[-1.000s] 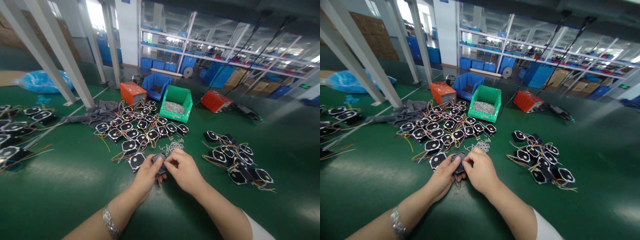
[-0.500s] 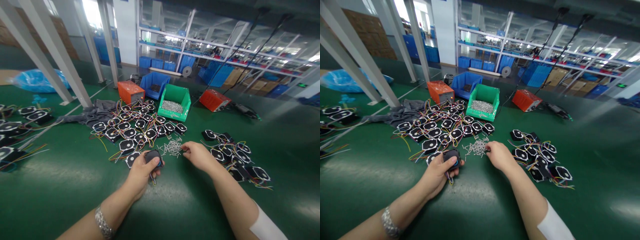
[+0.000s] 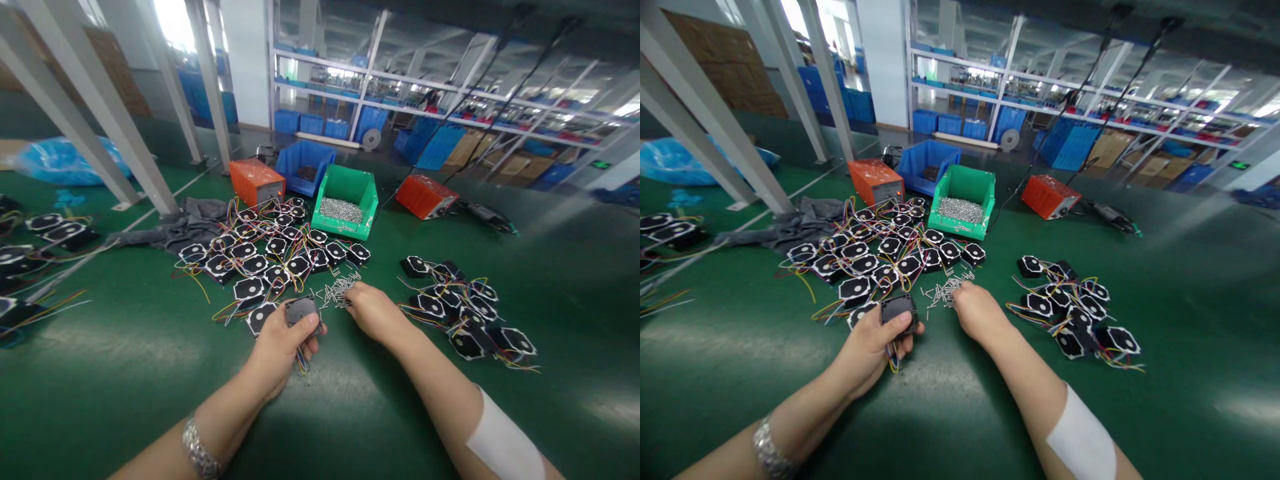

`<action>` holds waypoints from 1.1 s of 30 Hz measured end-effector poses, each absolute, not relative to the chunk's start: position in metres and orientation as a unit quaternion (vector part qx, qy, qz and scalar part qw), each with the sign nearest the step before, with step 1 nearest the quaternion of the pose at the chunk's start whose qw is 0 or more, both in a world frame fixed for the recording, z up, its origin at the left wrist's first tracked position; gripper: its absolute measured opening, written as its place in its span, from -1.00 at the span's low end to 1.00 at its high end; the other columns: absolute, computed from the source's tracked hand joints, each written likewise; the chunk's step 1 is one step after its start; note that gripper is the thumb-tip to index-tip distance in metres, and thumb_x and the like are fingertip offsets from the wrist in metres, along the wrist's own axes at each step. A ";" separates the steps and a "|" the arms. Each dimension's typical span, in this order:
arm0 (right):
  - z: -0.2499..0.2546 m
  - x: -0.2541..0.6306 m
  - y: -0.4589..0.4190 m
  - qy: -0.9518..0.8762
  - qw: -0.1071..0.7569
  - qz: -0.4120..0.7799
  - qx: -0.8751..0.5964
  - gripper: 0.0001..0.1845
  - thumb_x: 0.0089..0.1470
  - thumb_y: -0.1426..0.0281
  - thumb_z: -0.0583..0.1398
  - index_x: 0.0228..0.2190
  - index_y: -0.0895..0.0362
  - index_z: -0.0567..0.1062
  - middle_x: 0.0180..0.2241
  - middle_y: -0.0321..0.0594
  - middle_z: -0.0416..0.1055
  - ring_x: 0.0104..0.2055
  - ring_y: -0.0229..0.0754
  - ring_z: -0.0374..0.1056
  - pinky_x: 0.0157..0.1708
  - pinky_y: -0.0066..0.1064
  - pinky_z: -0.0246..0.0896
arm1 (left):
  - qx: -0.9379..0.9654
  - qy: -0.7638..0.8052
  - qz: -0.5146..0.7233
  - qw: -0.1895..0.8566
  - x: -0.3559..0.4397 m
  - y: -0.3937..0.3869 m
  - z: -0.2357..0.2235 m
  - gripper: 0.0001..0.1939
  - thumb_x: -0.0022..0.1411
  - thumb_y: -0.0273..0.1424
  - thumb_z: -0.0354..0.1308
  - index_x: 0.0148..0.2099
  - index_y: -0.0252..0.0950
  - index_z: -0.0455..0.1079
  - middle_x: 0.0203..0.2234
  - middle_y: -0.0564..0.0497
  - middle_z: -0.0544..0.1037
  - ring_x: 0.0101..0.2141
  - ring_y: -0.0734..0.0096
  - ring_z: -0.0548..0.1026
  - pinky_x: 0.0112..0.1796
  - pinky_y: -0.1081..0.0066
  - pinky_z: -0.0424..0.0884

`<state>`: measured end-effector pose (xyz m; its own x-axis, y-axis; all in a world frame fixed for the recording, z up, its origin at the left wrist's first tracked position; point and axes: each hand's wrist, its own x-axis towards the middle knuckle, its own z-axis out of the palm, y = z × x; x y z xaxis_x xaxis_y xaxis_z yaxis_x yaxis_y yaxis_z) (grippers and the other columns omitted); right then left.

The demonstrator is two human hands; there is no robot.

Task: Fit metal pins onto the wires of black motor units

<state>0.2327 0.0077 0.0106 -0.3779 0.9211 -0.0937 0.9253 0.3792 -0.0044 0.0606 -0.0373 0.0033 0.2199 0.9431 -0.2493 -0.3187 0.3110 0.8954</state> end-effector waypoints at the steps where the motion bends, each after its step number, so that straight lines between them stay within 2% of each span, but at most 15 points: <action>1: 0.010 0.231 0.008 0.829 0.046 -0.020 0.558 -0.84 -0.02 0.53 0.00 -0.41 0.21 0.38 -0.37 -0.12 0.30 -0.28 -0.19 0.25 -0.31 -0.45 0.10 | 0.371 0.421 0.461 0.687 0.061 -0.038 0.003 -0.73 -0.01 -0.28 0.09 -0.33 -0.33 0.14 -0.57 0.05 0.41 -0.68 0.60 0.29 -0.67 0.55 0.16; 4: 0.011 0.227 0.007 0.826 0.056 -0.002 0.561 -0.82 0.00 0.53 -0.03 -0.40 0.23 0.37 -0.38 -0.11 0.31 -0.31 -0.19 0.25 -0.33 -0.45 0.09 | 0.372 0.407 0.468 0.690 0.062 -0.038 0.001 -0.68 -0.08 -0.34 0.16 -0.30 -0.32 0.13 -0.54 0.05 0.41 -0.63 0.58 0.32 -0.60 0.52 0.23; 7: 0.012 0.224 0.005 0.828 0.054 0.015 0.558 -0.79 -0.01 0.56 -0.05 -0.35 0.22 0.35 -0.36 -0.10 0.30 -0.32 -0.19 0.25 -0.35 -0.45 0.09 | 0.372 0.408 0.460 0.695 0.061 -0.039 0.001 -0.64 -0.14 -0.38 0.21 -0.29 -0.32 0.13 -0.54 0.04 0.42 -0.62 0.57 0.32 -0.60 0.52 0.21; 14: 0.008 0.225 0.010 0.846 0.045 0.049 0.529 -0.79 -0.03 0.59 -0.05 -0.42 0.20 0.35 -0.38 -0.14 0.30 -0.36 -0.18 0.25 -0.41 -0.45 0.11 | 0.353 0.407 0.454 0.710 0.058 -0.038 0.001 -0.81 0.00 -0.30 0.07 -0.41 -0.35 0.27 -0.63 0.09 0.38 -0.60 0.53 0.32 -0.54 0.50 0.23; 19: 0.001 0.227 0.014 0.839 0.003 0.023 0.543 -0.79 -0.10 0.62 -0.02 -0.44 0.24 0.38 -0.42 -0.10 0.33 -0.39 -0.17 0.27 -0.40 -0.43 0.12 | 0.398 0.408 0.491 0.660 0.052 -0.036 0.001 -0.75 0.02 -0.26 0.05 -0.53 -0.35 0.28 -0.68 0.14 0.27 -0.59 0.62 0.23 -0.55 0.58 0.17; 21: -0.001 0.229 0.016 0.833 -0.024 0.001 0.552 -0.79 -0.12 0.62 -0.01 -0.44 0.24 0.39 -0.42 -0.10 0.34 -0.37 -0.17 0.27 -0.37 -0.43 0.12 | 0.407 0.422 0.487 0.648 0.049 -0.035 0.001 -0.73 0.04 -0.21 0.02 -0.49 -0.34 0.28 -0.69 0.16 0.24 -0.65 0.65 0.19 -0.63 0.59 0.12; 24: -0.004 0.232 0.018 0.824 -0.056 -0.025 0.564 -0.79 -0.11 0.59 0.02 -0.43 0.21 0.41 -0.42 -0.17 0.36 -0.36 -0.22 0.27 -0.34 -0.47 0.13 | 0.405 0.421 0.463 0.667 0.046 -0.033 0.001 -0.72 0.02 -0.22 0.04 -0.27 -0.31 0.27 -0.67 0.14 0.31 -0.71 0.64 0.20 -0.71 0.59 0.04; 26: -0.005 0.235 0.020 0.787 -0.119 -0.100 0.597 -0.82 -0.11 0.56 0.04 -0.43 0.19 0.42 -0.46 -0.23 0.36 -0.42 -0.28 0.27 -0.39 -0.48 0.15 | 0.403 0.390 0.458 0.690 0.046 -0.032 0.002 -0.66 0.00 -0.31 0.09 -0.15 -0.30 0.21 -0.60 0.07 0.41 -0.69 0.63 0.26 -0.68 0.59 0.09; 28: -0.006 0.238 0.021 0.712 -0.205 -0.232 0.631 -0.86 -0.11 0.51 0.06 -0.44 0.19 0.41 -0.55 -0.28 0.33 -0.55 -0.32 0.23 -0.50 -0.48 0.15 | 0.388 0.352 0.463 0.715 0.046 -0.031 0.003 -0.63 -0.01 -0.41 0.11 -0.10 -0.28 0.16 -0.50 0.00 0.45 -0.65 0.62 0.30 -0.63 0.58 0.14; 30: -0.006 0.240 0.021 0.623 -0.289 -0.370 0.626 -0.89 -0.15 0.48 0.10 -0.46 0.21 0.38 -0.62 -0.33 0.28 -0.63 -0.35 0.18 -0.59 -0.49 0.13 | 0.364 0.325 0.470 0.736 0.046 -0.031 0.004 -0.57 -0.04 -0.50 0.13 -0.09 -0.24 0.13 -0.41 -0.02 0.44 -0.56 0.57 0.37 -0.57 0.56 0.19; 33: -0.004 0.241 0.019 0.526 -0.383 -0.513 0.560 -0.86 -0.23 0.45 0.17 -0.49 0.21 0.36 -0.64 -0.37 0.25 -0.63 -0.38 0.16 -0.61 -0.51 0.11 | 0.336 0.302 0.477 0.754 0.046 -0.032 0.004 -0.50 -0.11 -0.56 0.17 -0.10 -0.18 0.13 -0.33 0.01 0.39 -0.41 0.44 0.42 -0.47 0.51 0.26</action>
